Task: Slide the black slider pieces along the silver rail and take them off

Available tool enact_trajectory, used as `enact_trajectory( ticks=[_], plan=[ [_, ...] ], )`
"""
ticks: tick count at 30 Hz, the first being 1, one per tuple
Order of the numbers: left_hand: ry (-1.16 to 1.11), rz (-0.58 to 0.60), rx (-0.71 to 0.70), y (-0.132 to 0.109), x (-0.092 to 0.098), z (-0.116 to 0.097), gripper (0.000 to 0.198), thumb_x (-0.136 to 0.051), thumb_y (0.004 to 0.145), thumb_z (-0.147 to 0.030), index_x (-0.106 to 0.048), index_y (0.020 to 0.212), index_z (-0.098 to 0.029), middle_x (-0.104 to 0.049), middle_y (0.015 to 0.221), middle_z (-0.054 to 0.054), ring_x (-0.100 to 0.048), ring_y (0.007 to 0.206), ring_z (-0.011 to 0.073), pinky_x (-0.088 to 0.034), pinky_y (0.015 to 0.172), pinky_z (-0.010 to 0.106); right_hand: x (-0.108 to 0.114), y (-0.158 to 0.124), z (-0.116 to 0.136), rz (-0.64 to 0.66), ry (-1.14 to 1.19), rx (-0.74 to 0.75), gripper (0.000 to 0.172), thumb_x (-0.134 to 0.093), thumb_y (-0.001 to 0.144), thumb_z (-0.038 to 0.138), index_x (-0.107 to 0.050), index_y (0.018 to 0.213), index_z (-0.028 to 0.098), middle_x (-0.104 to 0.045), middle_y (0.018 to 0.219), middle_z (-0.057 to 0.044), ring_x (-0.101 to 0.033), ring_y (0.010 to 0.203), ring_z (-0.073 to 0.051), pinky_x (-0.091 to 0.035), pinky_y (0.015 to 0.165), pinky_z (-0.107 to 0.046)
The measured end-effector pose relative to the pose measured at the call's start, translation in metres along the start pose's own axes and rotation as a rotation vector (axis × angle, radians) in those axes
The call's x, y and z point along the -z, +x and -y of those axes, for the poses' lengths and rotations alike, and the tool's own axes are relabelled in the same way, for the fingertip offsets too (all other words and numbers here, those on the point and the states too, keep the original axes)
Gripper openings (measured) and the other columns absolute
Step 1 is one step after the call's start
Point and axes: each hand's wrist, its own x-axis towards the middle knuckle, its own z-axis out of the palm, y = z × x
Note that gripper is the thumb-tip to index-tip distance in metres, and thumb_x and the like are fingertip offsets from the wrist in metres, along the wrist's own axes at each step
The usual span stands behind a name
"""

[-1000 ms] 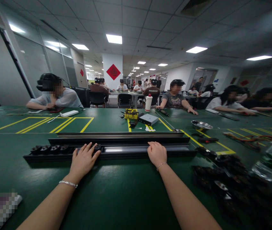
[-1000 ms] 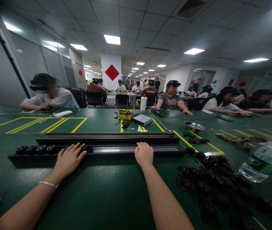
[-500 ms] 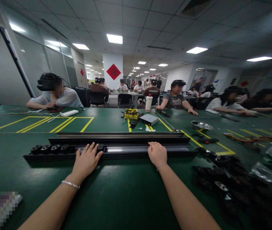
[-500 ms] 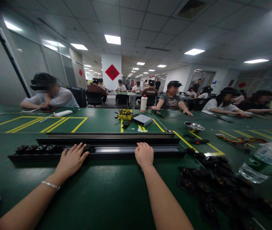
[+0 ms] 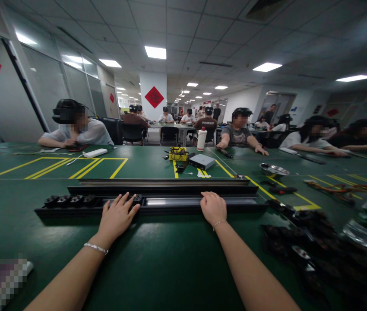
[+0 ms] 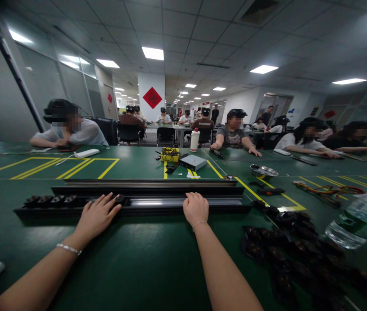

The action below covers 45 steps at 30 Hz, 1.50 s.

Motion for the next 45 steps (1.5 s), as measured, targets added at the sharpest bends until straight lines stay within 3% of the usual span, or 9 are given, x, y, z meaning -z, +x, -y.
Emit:
enact_trajectory(
  ticks=[6, 11, 16, 32, 45],
  plan=[
    [-0.019, 0.013, 0.015, -0.001, 0.003, -0.002, 0.052, -0.026, 0.087, -0.048, -0.044, 0.132, -0.029, -0.039, 0.144, 0.005, -0.033, 0.132, 0.0272, -0.025, 0.103, 0.052, 0.000, 0.000, 0.000, 0.004, -0.001, -0.003, 0.039, -0.036, 0.084, 0.022, -0.065, 0.110, 0.022, -0.063, 0.116, -0.003, -0.050, 0.113, -0.019, -0.033, 0.096, -0.033],
    [0.003, -0.004, 0.026, -0.003, 0.002, -0.007, 0.054, -0.025, 0.088, -0.047, -0.044, 0.132, -0.022, -0.038, 0.144, 0.009, -0.031, 0.133, 0.0284, -0.023, 0.104, 0.055, 0.000, 0.000, 0.000, -0.006, 0.008, -0.001, 0.039, -0.036, 0.084, 0.022, -0.066, 0.109, 0.022, -0.064, 0.115, -0.003, -0.050, 0.113, -0.018, -0.033, 0.096, -0.033],
    [0.007, 0.000, 0.013, -0.004, 0.000, -0.008, 0.052, -0.025, 0.089, -0.047, -0.054, 0.118, -0.016, -0.035, 0.145, 0.012, -0.029, 0.134, 0.0294, -0.023, 0.103, 0.057, -0.001, 0.000, -0.001, -0.010, 0.002, 0.000, 0.039, -0.036, 0.084, 0.021, -0.066, 0.108, 0.022, -0.064, 0.115, -0.003, -0.050, 0.113, -0.018, -0.033, 0.095, -0.032],
    [-0.017, 0.020, 0.015, -0.003, 0.003, -0.008, 0.045, -0.028, 0.088, -0.046, -0.058, 0.112, -0.024, -0.036, 0.145, 0.010, -0.030, 0.133, 0.0298, -0.022, 0.102, 0.059, 0.002, 0.000, 0.001, 0.002, -0.002, 0.001, 0.039, -0.036, 0.084, 0.022, -0.066, 0.109, 0.022, -0.064, 0.115, -0.003, -0.051, 0.112, -0.018, -0.033, 0.095, -0.033],
    [-0.036, 0.069, 0.010, -0.005, 0.013, -0.013, 0.048, -0.031, 0.086, -0.052, -0.057, 0.118, -0.028, -0.033, 0.146, 0.013, -0.026, 0.135, 0.0333, -0.019, 0.102, 0.061, 0.001, 0.001, 0.000, 0.006, -0.009, 0.006, 0.039, -0.037, 0.083, 0.021, -0.065, 0.109, 0.021, -0.064, 0.115, -0.002, -0.051, 0.112, -0.019, -0.033, 0.095, -0.032]
  ],
)
